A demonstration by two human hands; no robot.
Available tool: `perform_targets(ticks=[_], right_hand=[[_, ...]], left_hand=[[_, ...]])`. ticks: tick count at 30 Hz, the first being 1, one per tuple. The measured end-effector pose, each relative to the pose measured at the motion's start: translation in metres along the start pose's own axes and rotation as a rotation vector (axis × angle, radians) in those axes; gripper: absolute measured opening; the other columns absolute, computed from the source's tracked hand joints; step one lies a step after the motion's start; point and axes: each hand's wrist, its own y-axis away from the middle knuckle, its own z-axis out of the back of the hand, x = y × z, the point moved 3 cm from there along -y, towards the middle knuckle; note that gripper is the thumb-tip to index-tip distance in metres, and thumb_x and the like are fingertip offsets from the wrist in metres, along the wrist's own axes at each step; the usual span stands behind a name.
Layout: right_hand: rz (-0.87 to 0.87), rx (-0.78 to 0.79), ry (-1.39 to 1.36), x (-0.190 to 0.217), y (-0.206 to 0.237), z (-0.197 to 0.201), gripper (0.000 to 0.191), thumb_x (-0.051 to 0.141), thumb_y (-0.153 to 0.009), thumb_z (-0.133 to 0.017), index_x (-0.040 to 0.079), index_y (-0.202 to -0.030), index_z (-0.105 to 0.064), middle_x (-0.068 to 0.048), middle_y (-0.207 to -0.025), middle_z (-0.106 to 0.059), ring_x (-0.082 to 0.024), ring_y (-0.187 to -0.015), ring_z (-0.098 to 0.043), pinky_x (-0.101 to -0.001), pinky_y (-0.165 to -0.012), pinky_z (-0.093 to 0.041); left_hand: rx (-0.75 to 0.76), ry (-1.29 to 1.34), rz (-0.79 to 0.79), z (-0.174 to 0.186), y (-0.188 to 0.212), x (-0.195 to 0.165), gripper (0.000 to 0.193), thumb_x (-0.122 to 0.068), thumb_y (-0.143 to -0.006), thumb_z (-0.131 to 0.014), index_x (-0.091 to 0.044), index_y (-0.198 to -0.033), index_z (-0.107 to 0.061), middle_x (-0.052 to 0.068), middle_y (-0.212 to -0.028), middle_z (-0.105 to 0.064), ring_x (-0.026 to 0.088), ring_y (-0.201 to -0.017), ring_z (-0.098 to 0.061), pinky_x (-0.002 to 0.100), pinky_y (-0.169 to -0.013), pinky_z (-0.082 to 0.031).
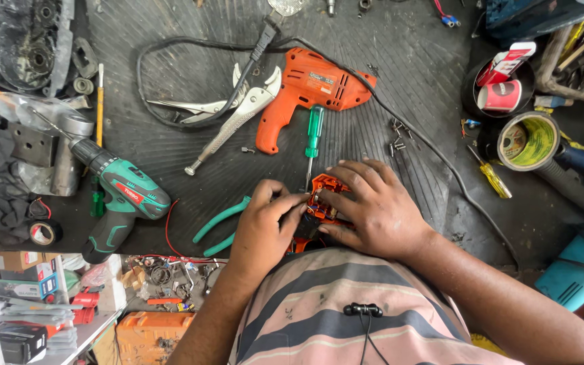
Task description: The person repairs a disassembled orange power drill on a cluttered workbench, handling its open housing, motor and wires. They use pliers to work on the wiring, manipulate small internal components by hand, and reposition the drill body while working on its parts.
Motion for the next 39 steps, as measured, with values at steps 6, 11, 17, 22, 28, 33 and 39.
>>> perform_targets(ticks=[6,11,17,22,28,33,39], right_hand=[[-0.004,-0.077,-0.091,-0.001,0.01,0.0,0.052,0.039,-0.083,-0.079,0.007,-0.122,-0.067,-0.016,-0.129,-0.059,-0.037,-0.126,-0.056,-0.054,-0.109,-0.042],[-0.158,-0.21,-0.333,-0.004,0.033,0.012,0.05,0.018,-0.083,-0.083,0.003,-0.125,-0.061,-0.017,-0.126,-0.063,-0.034,-0.113,-0.065,-0.0447,-0.095,-0.054],[-0.208,-0.261,-0.461,0.008,0.04,0.01,0.039,0.013,-0.084,-0.083,0.005,-0.118,-0.068,-0.012,-0.115,-0.068,-0.027,-0.101,-0.072,-0.0362,-0.083,-0.06],[-0.133,-0.252,-0.387,0.012,0.036,0.011,0.04,0.014,-0.079,-0.084,0.007,-0.117,-0.073,-0.007,-0.112,-0.069,-0.028,-0.1,-0.071,-0.0385,-0.082,-0.057],[-0.128,-0.257,-0.373,0.011,0.034,0.011,0.029,0.015,-0.08,-0.084,0.009,-0.107,-0.076,-0.005,-0.112,-0.07,-0.025,-0.1,-0.07,-0.0381,-0.083,-0.057],[-0.09,-0.236,-0.33,0.011,0.035,0.008,0.026,0.017,-0.079,-0.084,0.009,-0.102,-0.076,-0.005,-0.11,-0.069,-0.025,-0.098,-0.069,-0.0391,-0.083,-0.055],[0.027,-0.217,-0.32,0.009,0.03,0.009,0.025,0.017,-0.078,-0.083,0.011,-0.101,-0.074,-0.003,-0.106,-0.068,-0.024,-0.096,-0.068,-0.0398,-0.083,-0.054]], left_hand=[[-0.081,0.221,0.156,-0.001,0.0,0.005,0.03,-0.001,-0.091,-0.066,-0.005,-0.121,-0.067,0.012,-0.11,-0.061,0.024,-0.095,-0.063,0.035,-0.082,-0.055],[0.022,0.883,0.353,0.001,0.009,0.015,0.031,0.002,-0.099,-0.044,0.001,-0.127,-0.057,0.007,-0.122,-0.066,0.015,-0.115,-0.069,0.031,-0.103,-0.056],[0.142,0.784,0.313,-0.012,0.023,-0.015,0.034,-0.001,-0.104,-0.054,0.003,-0.137,-0.058,0.011,-0.122,-0.072,0.016,-0.112,-0.071,0.03,-0.101,-0.055],[0.06,0.462,0.207,-0.017,0.022,-0.039,0.051,0.003,-0.096,-0.066,-0.004,-0.144,-0.052,0.015,-0.123,-0.076,0.018,-0.111,-0.076,0.028,-0.087,-0.062],[0.03,0.383,0.174,-0.019,0.024,-0.044,0.06,0.003,-0.095,-0.064,-0.008,-0.15,-0.043,0.015,-0.128,-0.076,0.02,-0.107,-0.079,0.028,-0.079,-0.062],[0.024,0.346,0.149,-0.023,0.027,-0.041,0.062,0.003,-0.096,-0.065,-0.008,-0.153,-0.042,0.014,-0.13,-0.074,0.021,-0.11,-0.076,0.027,-0.083,-0.06],[0.048,0.485,0.262,-0.026,0.026,-0.034,0.062,0.002,-0.097,-0.064,-0.008,-0.154,-0.042,0.014,-0.127,-0.077,0.014,-0.114,-0.073,0.027,-0.095,-0.056]])
